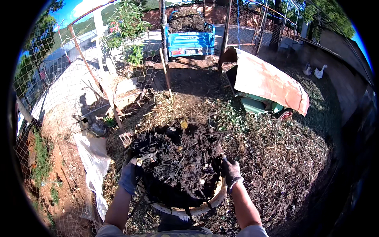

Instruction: The person scoops compost from a large pile into a bucket using a pitchfork, then carries the bucket to a blue cart and dumps the contents. The cycle repeats multiple times.

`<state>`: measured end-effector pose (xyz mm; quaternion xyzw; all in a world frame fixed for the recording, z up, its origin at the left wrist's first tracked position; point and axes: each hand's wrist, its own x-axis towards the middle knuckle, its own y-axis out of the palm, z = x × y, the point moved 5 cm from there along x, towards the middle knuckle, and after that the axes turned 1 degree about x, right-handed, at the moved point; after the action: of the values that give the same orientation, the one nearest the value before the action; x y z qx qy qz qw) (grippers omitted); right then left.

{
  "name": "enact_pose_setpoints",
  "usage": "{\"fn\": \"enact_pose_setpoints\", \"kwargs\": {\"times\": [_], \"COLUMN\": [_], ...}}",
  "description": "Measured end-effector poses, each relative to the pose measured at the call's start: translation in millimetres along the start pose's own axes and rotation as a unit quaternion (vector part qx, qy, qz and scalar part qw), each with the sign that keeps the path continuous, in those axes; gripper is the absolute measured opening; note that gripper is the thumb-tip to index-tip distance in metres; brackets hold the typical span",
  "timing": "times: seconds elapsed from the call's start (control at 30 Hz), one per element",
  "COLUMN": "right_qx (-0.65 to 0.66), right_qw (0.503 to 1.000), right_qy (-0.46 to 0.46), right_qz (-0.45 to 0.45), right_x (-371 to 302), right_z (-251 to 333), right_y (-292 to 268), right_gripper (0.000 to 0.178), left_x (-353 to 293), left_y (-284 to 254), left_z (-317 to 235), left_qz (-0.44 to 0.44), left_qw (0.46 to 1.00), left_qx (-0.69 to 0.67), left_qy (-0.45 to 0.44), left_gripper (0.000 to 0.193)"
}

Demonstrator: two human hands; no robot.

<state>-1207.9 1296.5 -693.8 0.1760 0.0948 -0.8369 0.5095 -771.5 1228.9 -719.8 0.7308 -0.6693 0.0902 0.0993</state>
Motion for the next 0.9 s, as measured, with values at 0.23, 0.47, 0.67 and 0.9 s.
{"fn": "enact_pose_setpoints", "kwargs": {"times": [0.23, 0.47, 0.67, 0.9], "right_qx": [-0.025, -0.029, -0.049, -0.025], "right_qw": [0.999, 0.998, 0.994, 0.993], "right_qy": [-0.007, -0.047, -0.070, -0.111], "right_qz": [-0.038, -0.032, -0.069, -0.025], "right_x": [186, 323, 481, 705], "right_z": [119, 287, 409, 547], "right_y": [43, 77, 99, 149], "right_gripper": [0.024, 0.018, 0.027, 0.031], "left_x": [211, 436, 620, 864], "left_y": [102, 171, 259, 348], "left_z": [7, 0, 5, 11], "left_qz": [-0.053, 0.029, 0.023, 0.020], "left_qw": [0.938, 0.971, 0.966, 0.987], "left_qx": [-0.223, -0.154, -0.202, -0.149], "left_qy": [-0.258, -0.181, -0.161, -0.056], "left_gripper": [0.053, 0.043, 0.039, 0.031]}}
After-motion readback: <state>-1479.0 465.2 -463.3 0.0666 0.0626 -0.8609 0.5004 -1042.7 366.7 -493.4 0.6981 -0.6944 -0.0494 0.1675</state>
